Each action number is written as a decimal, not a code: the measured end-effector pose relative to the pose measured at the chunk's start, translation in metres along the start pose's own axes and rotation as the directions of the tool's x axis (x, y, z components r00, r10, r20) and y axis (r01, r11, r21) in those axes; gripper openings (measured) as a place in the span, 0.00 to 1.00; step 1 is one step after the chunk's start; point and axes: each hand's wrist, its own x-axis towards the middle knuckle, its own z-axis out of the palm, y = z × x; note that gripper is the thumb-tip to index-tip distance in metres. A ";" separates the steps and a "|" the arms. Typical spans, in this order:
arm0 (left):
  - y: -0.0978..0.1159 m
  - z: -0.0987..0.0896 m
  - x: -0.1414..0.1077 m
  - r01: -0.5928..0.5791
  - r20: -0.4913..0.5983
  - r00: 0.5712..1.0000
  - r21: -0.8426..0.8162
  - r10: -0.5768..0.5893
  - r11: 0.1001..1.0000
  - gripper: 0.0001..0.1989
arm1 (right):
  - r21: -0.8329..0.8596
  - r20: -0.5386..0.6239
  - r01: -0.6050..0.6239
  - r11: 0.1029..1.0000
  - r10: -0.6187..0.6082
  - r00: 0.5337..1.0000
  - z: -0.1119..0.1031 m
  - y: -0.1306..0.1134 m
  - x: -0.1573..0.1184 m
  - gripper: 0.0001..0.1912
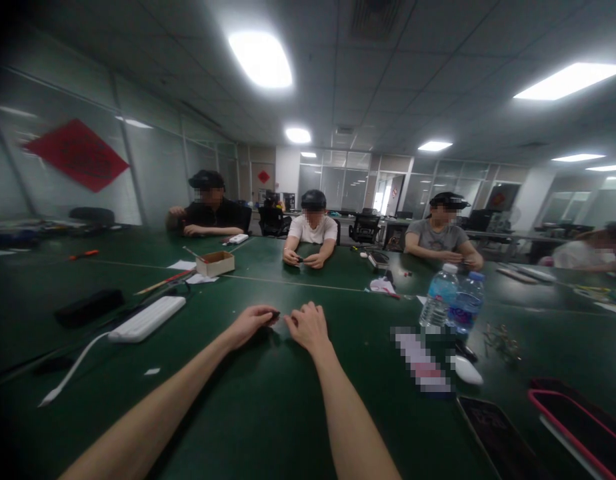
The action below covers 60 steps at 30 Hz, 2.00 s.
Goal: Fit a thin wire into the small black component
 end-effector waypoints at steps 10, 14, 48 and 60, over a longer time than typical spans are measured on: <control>-0.014 -0.010 0.013 -0.062 -0.145 0.989 -0.256 0.026 0.965 0.13 | 0.051 -0.078 -0.013 0.999 0.017 0.997 -0.006 -0.006 -0.001 0.20; -0.016 -0.014 0.017 -0.066 -0.165 0.986 -0.323 0.012 0.944 0.12 | 0.157 -0.026 0.068 0.985 -0.064 0.998 -0.008 -0.033 -0.005 0.20; 0.016 0.002 -0.014 -0.112 0.020 0.994 -0.019 0.112 0.994 0.16 | 0.666 -0.136 -0.198 0.719 0.378 0.916 0.019 -0.041 0.017 0.14; 0.011 0.004 -0.004 -0.062 -0.008 0.998 -0.013 0.061 0.998 0.17 | 0.695 -0.034 -0.209 0.688 0.321 0.946 0.018 -0.033 0.015 0.13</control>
